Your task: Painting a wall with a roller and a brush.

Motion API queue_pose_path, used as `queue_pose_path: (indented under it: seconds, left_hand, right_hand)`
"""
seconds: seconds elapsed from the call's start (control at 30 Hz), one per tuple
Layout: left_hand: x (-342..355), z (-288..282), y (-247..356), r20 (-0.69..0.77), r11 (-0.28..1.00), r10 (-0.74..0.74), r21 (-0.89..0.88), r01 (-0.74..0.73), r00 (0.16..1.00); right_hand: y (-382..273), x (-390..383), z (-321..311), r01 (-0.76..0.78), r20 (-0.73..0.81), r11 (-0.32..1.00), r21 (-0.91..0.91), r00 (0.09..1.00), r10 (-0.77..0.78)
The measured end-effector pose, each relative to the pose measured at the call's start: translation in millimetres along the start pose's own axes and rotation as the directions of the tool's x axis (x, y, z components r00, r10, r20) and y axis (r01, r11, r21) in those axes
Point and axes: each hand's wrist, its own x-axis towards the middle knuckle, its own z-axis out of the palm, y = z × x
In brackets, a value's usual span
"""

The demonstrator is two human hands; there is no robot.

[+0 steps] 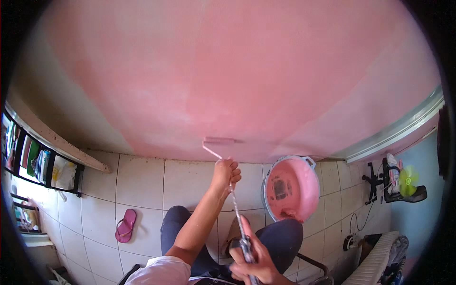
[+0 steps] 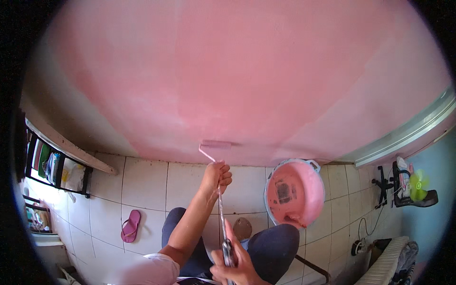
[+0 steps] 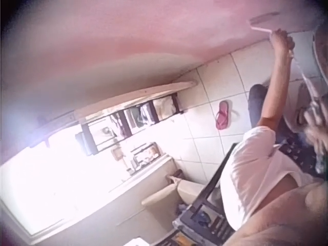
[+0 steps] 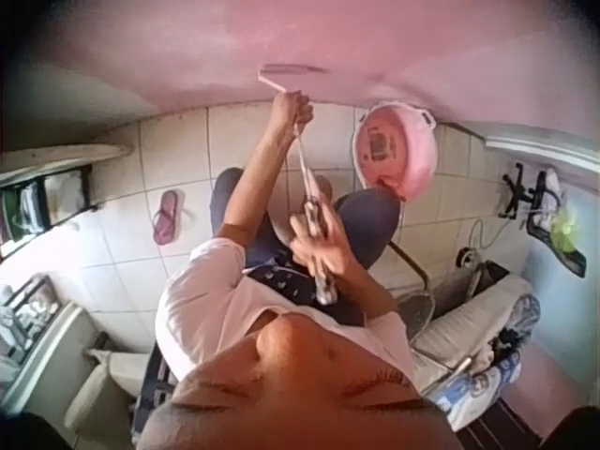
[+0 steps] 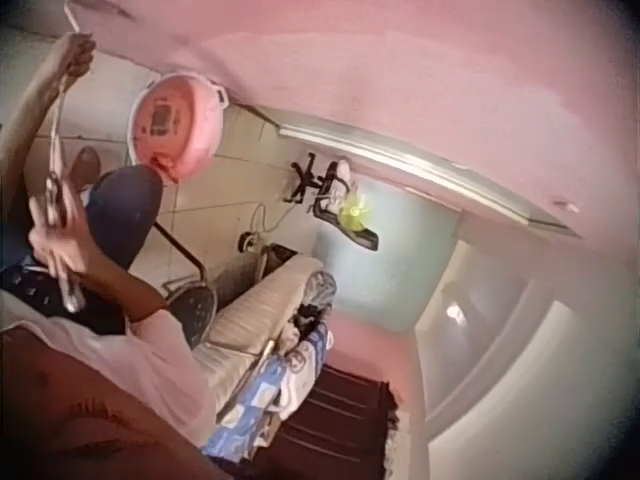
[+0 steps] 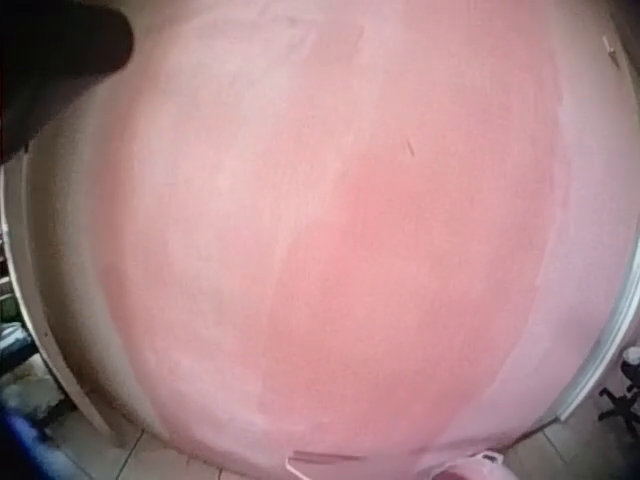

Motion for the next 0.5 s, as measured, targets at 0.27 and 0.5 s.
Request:
queue_pose_path:
  seconds: [0.27, 0.5]
  left_hand:
    - [72.6, -72.4, -17.8, -0.123, 0.997, -0.067, -0.048, 0.062, 0.990]
    - [-53.7, 47.4, 12.8, 0.126, 0.994, 0.112, 0.002, -0.113, 0.986]
  right_hand:
    - [10.5, 47.4, -31.6, -0.019, 0.036, 0.999, 0.032, 0.999, 0.018]
    - [0.4, -44.6, 43.4, 0.132, 0.047, 0.991, -0.036, 0.990, -0.130]
